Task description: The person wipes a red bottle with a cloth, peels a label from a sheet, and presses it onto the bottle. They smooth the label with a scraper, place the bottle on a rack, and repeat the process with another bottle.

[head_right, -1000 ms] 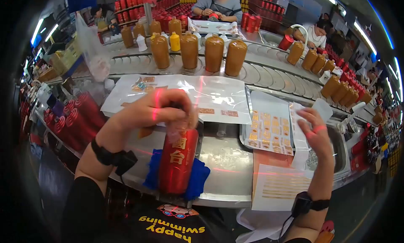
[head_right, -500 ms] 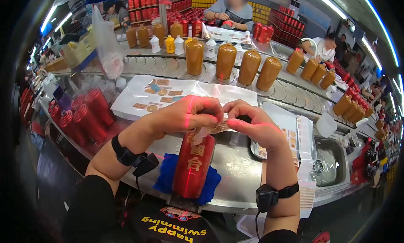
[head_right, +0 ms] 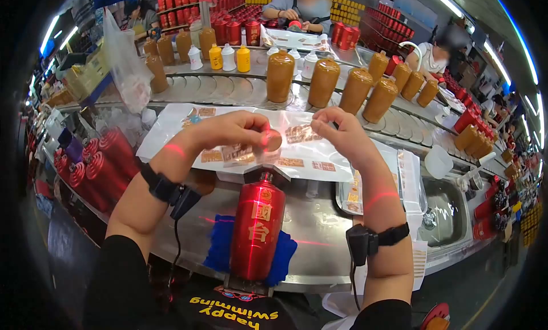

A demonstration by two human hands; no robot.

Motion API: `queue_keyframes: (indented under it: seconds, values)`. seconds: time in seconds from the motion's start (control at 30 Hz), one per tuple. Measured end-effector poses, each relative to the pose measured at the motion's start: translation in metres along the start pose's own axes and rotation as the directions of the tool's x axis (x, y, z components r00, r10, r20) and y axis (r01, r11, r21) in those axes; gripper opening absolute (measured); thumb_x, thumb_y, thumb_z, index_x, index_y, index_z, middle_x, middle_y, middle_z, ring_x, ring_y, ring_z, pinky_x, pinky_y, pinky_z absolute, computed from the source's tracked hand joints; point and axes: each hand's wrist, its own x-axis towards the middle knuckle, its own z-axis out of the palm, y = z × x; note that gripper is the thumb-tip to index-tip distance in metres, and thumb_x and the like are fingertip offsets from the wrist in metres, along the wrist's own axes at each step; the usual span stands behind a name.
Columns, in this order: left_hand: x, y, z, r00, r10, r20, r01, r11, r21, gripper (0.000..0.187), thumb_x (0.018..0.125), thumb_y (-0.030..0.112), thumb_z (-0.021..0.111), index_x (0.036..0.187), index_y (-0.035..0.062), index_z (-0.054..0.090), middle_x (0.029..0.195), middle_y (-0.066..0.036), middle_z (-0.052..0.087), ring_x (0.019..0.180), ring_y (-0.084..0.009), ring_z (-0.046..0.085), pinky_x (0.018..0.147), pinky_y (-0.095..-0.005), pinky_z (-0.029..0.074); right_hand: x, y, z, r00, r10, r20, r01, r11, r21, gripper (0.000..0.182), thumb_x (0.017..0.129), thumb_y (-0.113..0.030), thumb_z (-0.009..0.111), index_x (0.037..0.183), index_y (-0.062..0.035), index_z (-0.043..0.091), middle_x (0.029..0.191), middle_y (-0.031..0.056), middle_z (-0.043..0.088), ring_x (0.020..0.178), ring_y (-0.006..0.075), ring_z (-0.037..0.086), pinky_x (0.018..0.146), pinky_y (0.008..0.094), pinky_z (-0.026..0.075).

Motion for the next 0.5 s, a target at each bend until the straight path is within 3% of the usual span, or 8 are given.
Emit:
queue_keyframes:
  seconds: [0.1, 0.13, 0.23, 0.27, 0.33, 0.43, 0.5]
  values:
    - [0.024, -0.022, -0.025, 0.986, -0.041, -0.159, 0.083, 0.960, 0.266, 0.019, 0.088, 0.021, 0.063, 0.091, 0.0027, 0.062, 0.080, -0.002, 0.063, 0.071, -0.0088, 0.057, 0.061, -0.0270, 0.046, 0.030, 0.054, -0.005, 0.990, 0.101, -0.098, -0.113, 0.985, -0.132, 0.017, 0.091, -0.021, 0.066, 0.084, -0.0062, 0.063, 0.095, 0.0012, 0.062, 0.085, 0.0088, 0.054, 0.076, 0.0266, 0.045]
    - [0.030, -0.033, -0.030, 0.974, -0.046, -0.221, 0.121, 0.932, 0.343, 0.018, 0.087, 0.020, 0.063, 0.089, 0.0023, 0.062, 0.080, -0.003, 0.064, 0.071, -0.0100, 0.058, 0.062, -0.0280, 0.046, 0.038, 0.067, -0.005, 0.983, 0.147, -0.111, -0.173, 0.944, -0.280, 0.018, 0.088, -0.025, 0.068, 0.088, -0.0067, 0.067, 0.086, 0.0029, 0.065, 0.081, 0.0145, 0.059, 0.077, 0.0299, 0.046]
    - [0.040, -0.064, -0.036, 0.916, -0.147, -0.372, 0.303, 0.863, 0.405, 0.017, 0.083, 0.017, 0.063, 0.088, 0.0015, 0.064, 0.081, -0.010, 0.067, 0.073, -0.0165, 0.062, 0.065, -0.0320, 0.049, 0.054, 0.109, 0.002, 0.935, 0.327, -0.141, -0.334, 0.671, -0.662, 0.026, 0.084, -0.028, 0.068, 0.091, -0.0029, 0.070, 0.100, 0.0136, 0.065, 0.094, 0.0271, 0.062, 0.081, 0.0388, 0.050]
    - [0.040, -0.075, -0.036, 0.908, -0.054, -0.416, 0.293, 0.792, 0.536, 0.019, 0.082, 0.018, 0.062, 0.091, 0.0018, 0.066, 0.083, -0.014, 0.069, 0.076, -0.0218, 0.065, 0.069, -0.0346, 0.050, 0.051, 0.119, 0.006, 0.942, 0.258, -0.214, -0.327, 0.573, -0.751, 0.026, 0.084, -0.028, 0.068, 0.093, -0.0043, 0.070, 0.102, 0.0139, 0.064, 0.099, 0.0296, 0.060, 0.083, 0.0402, 0.050]
    - [0.028, -0.074, -0.032, 0.905, -0.006, -0.424, 0.267, 0.786, 0.557, 0.022, 0.082, 0.020, 0.062, 0.094, 0.0021, 0.066, 0.082, -0.014, 0.069, 0.077, -0.0235, 0.065, 0.070, -0.0351, 0.050, 0.038, 0.128, 0.019, 0.941, 0.101, -0.322, -0.337, 0.343, -0.877, 0.025, 0.083, -0.028, 0.067, 0.095, -0.0070, 0.072, 0.107, 0.0144, 0.062, 0.108, 0.0345, 0.057, 0.086, 0.0432, 0.051]
    - [0.010, -0.077, -0.031, 0.900, 0.019, -0.436, 0.209, 0.858, 0.469, 0.026, 0.084, 0.023, 0.061, 0.097, 0.0012, 0.066, 0.085, -0.014, 0.068, 0.079, -0.0213, 0.064, 0.072, -0.0349, 0.049, 0.042, 0.123, 0.009, 0.971, 0.057, -0.233, -0.237, 0.391, -0.889, 0.023, 0.082, -0.027, 0.068, 0.096, -0.0084, 0.071, 0.111, 0.0142, 0.058, 0.113, 0.0358, 0.051, 0.087, 0.0448, 0.050]
    - [-0.005, -0.058, -0.025, 0.888, 0.042, -0.459, 0.202, 0.860, 0.469, 0.025, 0.085, 0.020, 0.060, 0.101, 0.0012, 0.065, 0.089, -0.011, 0.068, 0.081, -0.0185, 0.062, 0.074, -0.0331, 0.049, 0.046, 0.095, -0.003, 0.995, -0.015, -0.097, -0.077, 0.486, -0.871, 0.020, 0.082, -0.025, 0.067, 0.094, -0.0088, 0.069, 0.109, 0.0146, 0.057, 0.109, 0.0363, 0.051, 0.086, 0.0469, 0.049]
